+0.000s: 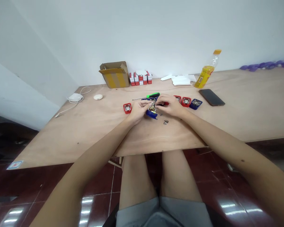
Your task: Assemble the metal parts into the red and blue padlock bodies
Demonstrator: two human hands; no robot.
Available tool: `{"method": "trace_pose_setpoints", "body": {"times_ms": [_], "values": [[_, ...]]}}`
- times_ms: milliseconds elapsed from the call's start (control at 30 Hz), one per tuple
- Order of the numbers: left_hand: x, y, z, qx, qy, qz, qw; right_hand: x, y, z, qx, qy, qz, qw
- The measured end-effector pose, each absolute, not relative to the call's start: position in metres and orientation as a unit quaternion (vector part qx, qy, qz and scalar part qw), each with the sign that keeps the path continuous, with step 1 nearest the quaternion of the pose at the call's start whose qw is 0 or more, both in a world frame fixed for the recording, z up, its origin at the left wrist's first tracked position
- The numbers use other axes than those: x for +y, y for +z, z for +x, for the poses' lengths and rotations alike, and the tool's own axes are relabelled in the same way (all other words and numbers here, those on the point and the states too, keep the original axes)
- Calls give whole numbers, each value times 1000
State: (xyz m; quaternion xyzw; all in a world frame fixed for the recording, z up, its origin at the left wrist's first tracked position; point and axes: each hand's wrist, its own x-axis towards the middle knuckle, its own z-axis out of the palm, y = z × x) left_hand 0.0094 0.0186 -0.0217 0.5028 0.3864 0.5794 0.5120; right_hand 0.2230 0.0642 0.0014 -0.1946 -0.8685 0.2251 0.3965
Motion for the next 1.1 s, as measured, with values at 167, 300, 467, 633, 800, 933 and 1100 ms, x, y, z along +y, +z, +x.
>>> {"method": "trace_pose_setpoints", "body": {"times_ms": [167,300,467,633,800,933,1100], "values": [[17,-19,9,380,576,488,535,61,2,223,-863,237,-196,401],[18,-18,6,377,573,469,556,59,3,220,-858,238,-188,414],[18,-17,5,370,578,459,564,58,4,220,-851,238,-190,429],[15,-13,6,356,564,450,594,58,2,219,-860,211,-156,438],[14,-10,7,347,566,440,604,56,3,218,-848,209,-167,458],[13,-9,7,338,564,439,613,54,5,219,-859,211,-156,440],[12,-11,6,323,555,448,622,54,5,220,-846,223,-166,454]]}}
